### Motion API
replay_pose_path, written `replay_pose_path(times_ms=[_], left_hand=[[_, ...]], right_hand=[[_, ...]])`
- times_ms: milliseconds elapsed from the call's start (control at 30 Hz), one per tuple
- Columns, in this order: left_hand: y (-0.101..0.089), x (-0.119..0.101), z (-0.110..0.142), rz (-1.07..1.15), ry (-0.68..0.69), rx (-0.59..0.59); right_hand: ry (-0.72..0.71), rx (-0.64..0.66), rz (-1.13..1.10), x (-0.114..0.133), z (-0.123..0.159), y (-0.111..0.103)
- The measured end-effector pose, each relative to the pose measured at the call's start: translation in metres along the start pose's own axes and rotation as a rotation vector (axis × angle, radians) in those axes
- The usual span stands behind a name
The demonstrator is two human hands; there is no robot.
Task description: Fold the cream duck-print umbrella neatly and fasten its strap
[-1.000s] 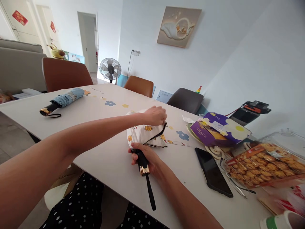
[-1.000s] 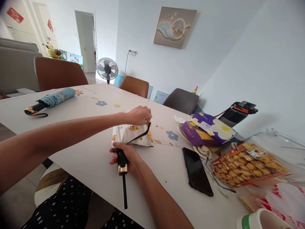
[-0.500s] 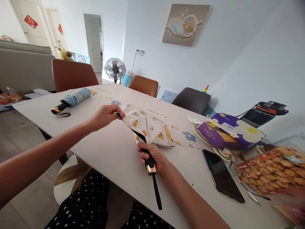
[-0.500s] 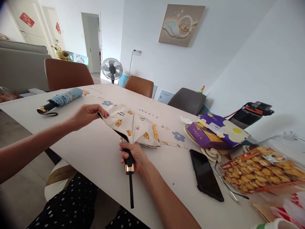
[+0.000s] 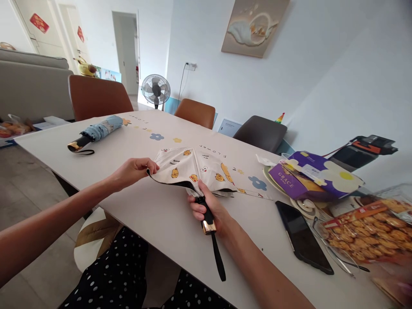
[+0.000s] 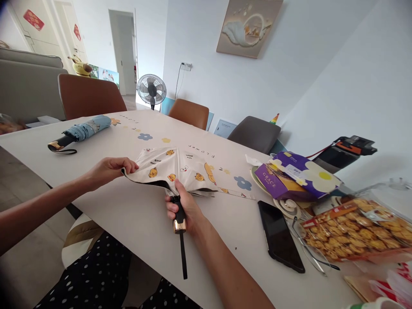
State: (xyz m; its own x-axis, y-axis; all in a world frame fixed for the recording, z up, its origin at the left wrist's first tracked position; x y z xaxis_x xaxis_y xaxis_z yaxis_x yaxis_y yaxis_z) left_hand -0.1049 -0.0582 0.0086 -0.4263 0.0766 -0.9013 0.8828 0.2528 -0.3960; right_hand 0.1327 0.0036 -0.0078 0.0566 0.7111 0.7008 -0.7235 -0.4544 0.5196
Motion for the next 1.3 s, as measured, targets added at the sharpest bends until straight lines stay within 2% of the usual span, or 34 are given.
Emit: replay_pose_path(times_ms=[167, 300, 367, 433, 500, 567, 667, 767, 900, 967, 1067, 1167, 1233, 1300], left_hand=[[0.000, 0.002, 0.002, -0.172, 0.067, 0.058], [0.005, -0.016, 0.005, -0.429, 0.149, -0.070], [0.017, -0.030, 0.007, -0.460, 0.259, -0.071], [0.036, -0.041, 0.008, -0.502, 0.396, 0.018], [0.055, -0.047, 0.007, -0.591, 0.521, 0.087], [0.069, -0.048, 0.005, -0.678, 0.623, 0.082], [0.077, -0.045, 0.002, -0.761, 0.755, 0.015], [0.076, -0.041, 0.003, -0.812, 0.823, 0.016], [0.073, -0.036, 0.008, -0.765, 0.760, 0.077], [0.071, -0.035, 0.010, -0.645, 0.660, 0.154], [0.069, -0.035, 0.007, -0.410, 0.427, 0.247], [0.067, -0.038, -0.004, -0.279, 0.250, 0.108], [0.072, -0.042, -0.014, -0.275, 0.272, 0.026], [0.081, -0.043, -0.026, -0.326, 0.319, 0.012]], right_hand=[[-0.042, -0.018, -0.013, 0.001, 0.001, 0.003], [-0.022, -0.030, 0.019, 0.000, 0.002, 0.002], [-0.034, -0.043, 0.017, 0.001, 0.003, 0.003], [-0.052, -0.038, 0.011, 0.001, 0.003, 0.004], [-0.072, -0.020, 0.008, 0.002, 0.004, 0.005], [-0.081, -0.005, 0.007, 0.001, 0.004, 0.005], [-0.081, -0.008, 0.008, 0.001, 0.005, 0.005], [-0.083, -0.010, 0.013, 0.001, 0.005, 0.005], [-0.098, -0.007, 0.047, 0.000, 0.006, 0.006], [-0.109, -0.019, 0.084, -0.001, 0.006, 0.005], [-0.096, -0.019, 0.142, -0.004, 0.004, 0.003], [-0.075, -0.019, 0.209, -0.006, 0.003, 0.002], [-0.084, -0.030, 0.252, -0.007, 0.004, 0.004], [-0.108, -0.033, 0.297, -0.008, 0.005, 0.006]])
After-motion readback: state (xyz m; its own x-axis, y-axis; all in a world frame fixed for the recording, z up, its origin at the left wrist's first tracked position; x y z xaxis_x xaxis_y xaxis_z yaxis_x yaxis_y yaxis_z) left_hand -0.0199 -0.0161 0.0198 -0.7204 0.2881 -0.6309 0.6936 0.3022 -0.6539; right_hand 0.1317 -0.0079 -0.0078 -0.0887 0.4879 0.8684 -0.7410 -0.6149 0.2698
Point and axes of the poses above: each hand's wrist, its own z-axis away from the middle knuckle, its own y-axis out of the palm, x = y × z, the point moved 2 cm from there along -z, towards the middle knuckle, and after that the axes turned 5 degrees about -y, right-handed, at the moved point
